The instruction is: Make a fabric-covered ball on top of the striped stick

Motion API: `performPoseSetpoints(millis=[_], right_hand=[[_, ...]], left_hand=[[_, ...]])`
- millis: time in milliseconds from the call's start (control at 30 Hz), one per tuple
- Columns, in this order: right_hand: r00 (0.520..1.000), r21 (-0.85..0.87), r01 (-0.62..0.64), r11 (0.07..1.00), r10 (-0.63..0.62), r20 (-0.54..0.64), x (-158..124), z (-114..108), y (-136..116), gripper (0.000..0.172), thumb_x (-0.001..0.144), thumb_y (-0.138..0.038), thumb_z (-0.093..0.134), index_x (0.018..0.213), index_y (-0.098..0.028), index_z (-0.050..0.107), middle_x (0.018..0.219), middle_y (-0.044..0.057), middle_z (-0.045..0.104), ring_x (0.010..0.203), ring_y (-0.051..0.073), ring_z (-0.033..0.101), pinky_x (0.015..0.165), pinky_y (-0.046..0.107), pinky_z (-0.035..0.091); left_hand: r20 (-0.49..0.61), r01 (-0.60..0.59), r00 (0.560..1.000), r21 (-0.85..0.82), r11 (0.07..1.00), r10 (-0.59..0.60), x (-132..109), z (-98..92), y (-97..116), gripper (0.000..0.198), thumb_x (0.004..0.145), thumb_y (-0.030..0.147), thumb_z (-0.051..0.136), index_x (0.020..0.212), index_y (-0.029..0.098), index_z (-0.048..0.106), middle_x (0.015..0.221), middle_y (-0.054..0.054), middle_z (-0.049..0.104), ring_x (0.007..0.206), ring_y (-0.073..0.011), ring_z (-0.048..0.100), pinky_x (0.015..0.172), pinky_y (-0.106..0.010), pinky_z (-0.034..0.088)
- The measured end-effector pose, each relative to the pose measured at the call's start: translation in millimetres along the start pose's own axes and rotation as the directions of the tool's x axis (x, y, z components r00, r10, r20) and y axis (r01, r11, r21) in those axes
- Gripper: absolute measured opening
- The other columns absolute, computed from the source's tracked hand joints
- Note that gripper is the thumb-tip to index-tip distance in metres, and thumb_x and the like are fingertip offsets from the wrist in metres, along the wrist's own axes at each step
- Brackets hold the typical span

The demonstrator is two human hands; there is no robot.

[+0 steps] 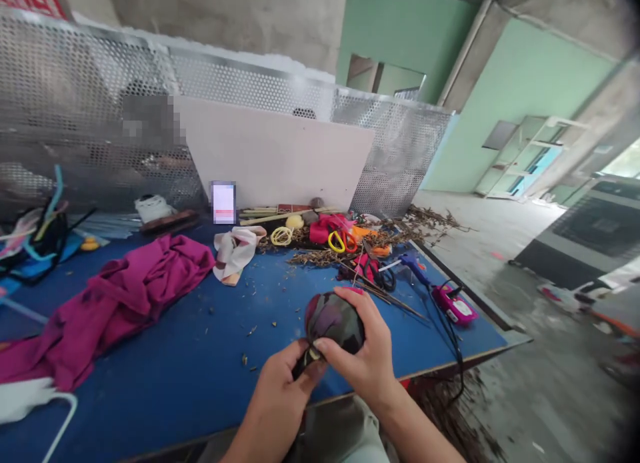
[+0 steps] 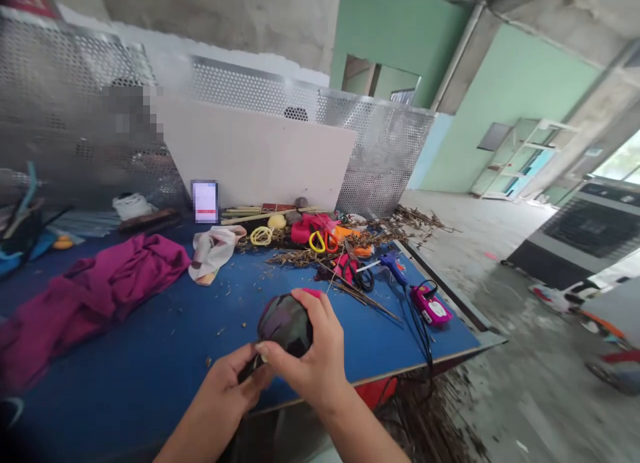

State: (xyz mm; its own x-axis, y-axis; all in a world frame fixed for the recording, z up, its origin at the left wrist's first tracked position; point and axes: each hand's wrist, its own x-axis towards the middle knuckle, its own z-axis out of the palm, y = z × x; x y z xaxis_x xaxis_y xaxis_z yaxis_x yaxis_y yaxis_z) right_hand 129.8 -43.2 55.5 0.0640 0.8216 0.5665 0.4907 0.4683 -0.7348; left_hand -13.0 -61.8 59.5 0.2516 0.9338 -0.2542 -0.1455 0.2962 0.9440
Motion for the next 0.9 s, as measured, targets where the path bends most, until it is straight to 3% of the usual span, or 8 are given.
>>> performPoseSetpoints(millis=[133,200,333,500,600,767,833,900], right_hand=[[1.0,0.065,0.027,0.998,-0.027,0.005,-5.2,-1.7,6.3,0.059,0.071,-0.054,0.072,0.116,-0.02,0.057,0.107,0.011,0.062,0.099,0.028,0.06,0.086,0.039,0.05],[0.995,0.173,-0.045,0.984,0.029,0.096,-4.4,-10.1,2.1,0.074,0.066,-0.065,0.071,0.122,-0.021,0.054,0.117,0.011,0.059,0.107,0.03,0.058,0.092,0.039,0.049],[0.961,0.249,-0.243,0.937,0.198,0.193,1.0,-22.7,-14.8,0.094,0.055,-0.073,0.072,0.128,-0.02,0.05,0.122,0.011,0.058,0.108,0.031,0.058,0.093,0.039,0.048],[0.956,0.088,-0.279,0.956,0.268,0.116,-0.5,-19.0,-21.6,0.055,0.065,-0.049,0.075,0.109,-0.021,0.059,0.1,0.006,0.064,0.086,0.023,0.062,0.079,0.033,0.052],[0.949,0.125,-0.286,0.95,0.262,0.177,1.0,-21.1,-13.8,0.05,0.069,-0.05,0.072,0.108,-0.021,0.058,0.099,0.006,0.065,0.087,0.023,0.062,0.08,0.033,0.051],[0.922,0.569,-0.346,0.747,0.158,0.353,7.9,-17.6,11.8,0.092,0.069,-0.082,0.051,0.138,-0.021,0.041,0.138,0.015,0.05,0.128,0.032,0.048,0.102,0.044,0.042],[0.921,0.608,-0.333,0.721,0.113,0.372,2.7,-6.8,19.8,0.099,0.064,-0.085,0.053,0.138,-0.02,0.042,0.136,0.015,0.052,0.127,0.033,0.048,0.103,0.046,0.04],[0.88,0.516,-0.335,0.788,0.066,0.471,-6.9,4.2,22.8,0.091,0.061,-0.08,0.062,0.128,-0.02,0.053,0.12,0.014,0.062,0.115,0.031,0.056,0.097,0.043,0.045]], left_hand=[[-0.049,-0.098,0.993,0.204,0.974,0.11,-2.4,-5.2,-0.6,0.016,0.067,0.028,0.076,0.08,0.018,0.071,0.061,0.001,0.055,0.065,-0.0168,0.048,0.061,-0.022,0.038],[-0.036,-0.153,0.985,0.293,0.944,0.171,-3.4,-8.7,0.1,0.011,0.071,0.025,0.072,0.081,0.021,0.071,0.067,0.0,0.059,0.072,-0.019,0.051,0.069,-0.023,0.039],[-0.125,-0.228,0.943,0.438,0.87,0.31,-7.2,-11.2,-2.4,0.006,0.072,0.02,0.071,0.07,0.024,0.068,0.065,-0.002,0.056,0.064,-0.0189,0.045,0.061,-0.023,0.032],[-0.153,-0.33,0.898,0.388,0.861,0.413,-13.8,-5.8,-13.4,0.014,0.067,0.015,0.075,0.075,0.025,0.07,0.069,-0.003,0.055,0.065,-0.019,0.043,0.065,-0.023,0.035],[-0.157,-0.3,0.909,0.397,0.867,0.387,-15.0,-8.1,-11.3,0.011,0.067,0.016,0.074,0.07,0.025,0.069,0.067,-0.002,0.055,0.062,-0.0179,0.042,0.061,-0.023,0.034],[-0.076,-0.188,0.974,0.252,0.949,0.213,-8.3,-21.2,17.8,0.005,0.071,0.025,0.07,0.072,0.02,0.067,0.059,0.001,0.051,0.057,-0.0142,0.043,0.05,-0.02,0.028],[-0.043,-0.08,0.995,0.138,0.987,0.087,-5.4,-25.0,28.3,0.016,0.07,0.031,0.07,0.075,0.017,0.066,0.053,0.005,0.045,0.046,-0.0084,0.032,0.045,-0.019,0.02],[-0.02,-0.004,1.0,0.036,0.999,0.005,-3.6,-27.8,33.2,0.024,0.067,0.035,0.072,0.076,0.014,0.064,0.051,0.007,0.043,0.042,-0.0046,0.023,0.042,-0.019,0.014]])
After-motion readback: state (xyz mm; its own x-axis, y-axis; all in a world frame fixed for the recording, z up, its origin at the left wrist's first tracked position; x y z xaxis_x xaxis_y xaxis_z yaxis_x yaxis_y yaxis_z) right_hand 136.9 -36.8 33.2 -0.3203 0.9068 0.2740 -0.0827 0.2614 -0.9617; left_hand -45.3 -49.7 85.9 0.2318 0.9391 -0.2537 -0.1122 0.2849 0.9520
